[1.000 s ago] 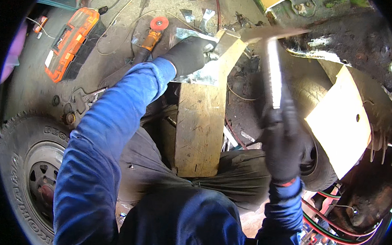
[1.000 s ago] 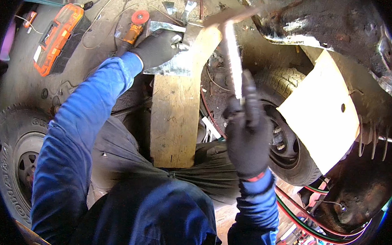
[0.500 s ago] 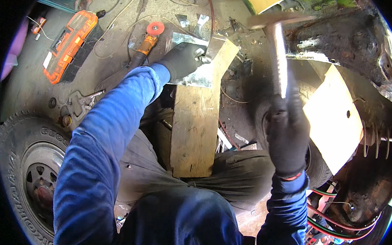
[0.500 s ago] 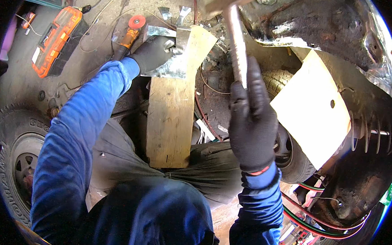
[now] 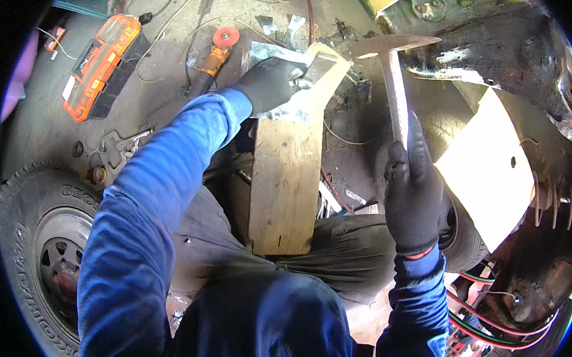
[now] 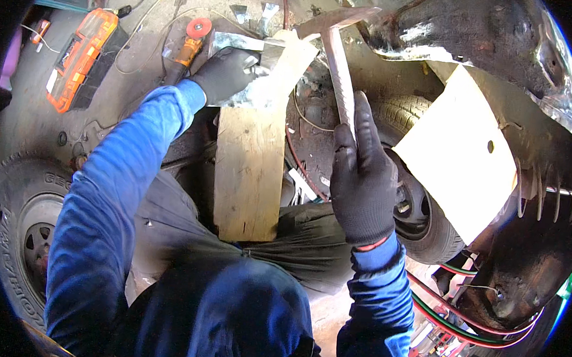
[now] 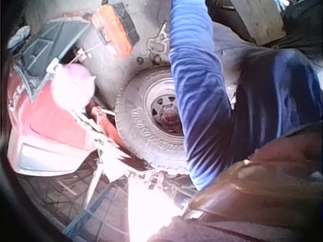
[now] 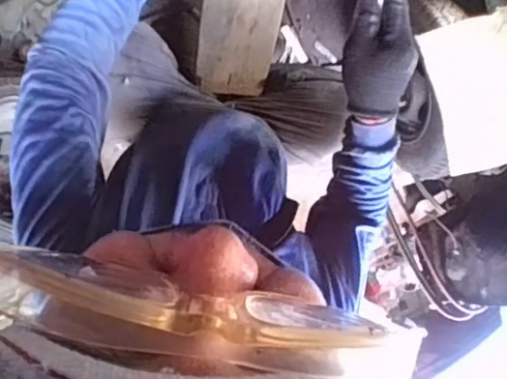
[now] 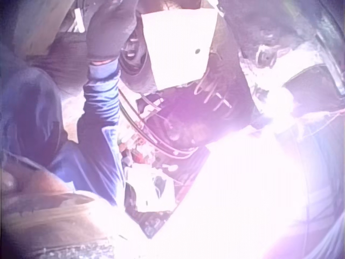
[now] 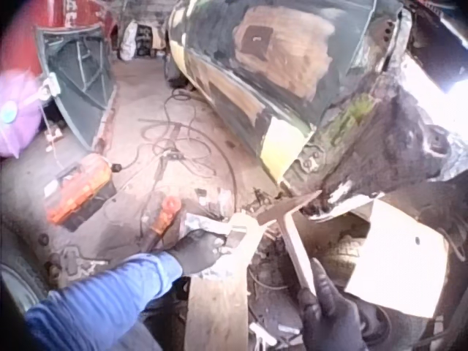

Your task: The person sits on the floor and uses a hammer to repeatedly strike a small rectangular metal sheet resting on a wooden block. They adjust the sheet's position several times and continue hammering to flatten or shape it.

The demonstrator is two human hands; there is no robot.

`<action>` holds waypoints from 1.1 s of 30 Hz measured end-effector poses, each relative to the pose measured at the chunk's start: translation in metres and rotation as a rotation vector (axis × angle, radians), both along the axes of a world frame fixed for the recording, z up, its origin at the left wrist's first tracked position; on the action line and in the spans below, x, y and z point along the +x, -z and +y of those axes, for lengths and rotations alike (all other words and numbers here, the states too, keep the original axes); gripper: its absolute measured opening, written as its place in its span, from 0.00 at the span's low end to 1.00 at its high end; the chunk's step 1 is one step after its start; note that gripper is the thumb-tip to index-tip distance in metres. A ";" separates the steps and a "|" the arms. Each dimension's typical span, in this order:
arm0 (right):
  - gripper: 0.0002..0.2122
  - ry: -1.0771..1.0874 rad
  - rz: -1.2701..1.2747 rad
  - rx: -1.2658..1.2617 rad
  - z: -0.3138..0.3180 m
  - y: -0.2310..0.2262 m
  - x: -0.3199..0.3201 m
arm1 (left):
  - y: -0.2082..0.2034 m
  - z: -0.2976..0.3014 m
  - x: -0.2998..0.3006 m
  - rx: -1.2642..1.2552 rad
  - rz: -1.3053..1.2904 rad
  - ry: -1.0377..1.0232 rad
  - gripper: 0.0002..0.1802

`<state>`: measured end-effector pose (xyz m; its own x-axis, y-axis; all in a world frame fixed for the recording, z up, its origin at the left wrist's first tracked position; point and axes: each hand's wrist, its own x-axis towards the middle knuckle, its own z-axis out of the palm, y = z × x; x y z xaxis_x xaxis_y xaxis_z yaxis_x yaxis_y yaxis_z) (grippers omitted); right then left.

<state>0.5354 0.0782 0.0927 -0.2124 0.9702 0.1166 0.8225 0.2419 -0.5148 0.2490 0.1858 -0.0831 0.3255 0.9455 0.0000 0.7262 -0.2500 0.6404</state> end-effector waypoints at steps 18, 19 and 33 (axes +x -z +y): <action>0.25 0.205 0.469 -0.049 -0.014 -0.021 -0.016 | 0.011 0.008 -0.001 -0.216 -0.204 -0.214 0.24; 0.25 0.222 0.474 -0.087 -0.015 -0.016 -0.013 | 0.016 0.009 -0.004 -0.198 -0.223 -0.220 0.24; 0.26 0.211 0.363 -0.198 -0.022 -0.001 0.001 | 0.020 0.013 -0.005 -0.159 -0.272 -0.165 0.20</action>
<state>0.5367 0.0558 0.0938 0.0129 0.9989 -0.0447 0.6014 -0.0435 -0.7978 0.2436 0.1992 -0.1031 0.1766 0.9806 -0.0855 0.5464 -0.0254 0.8372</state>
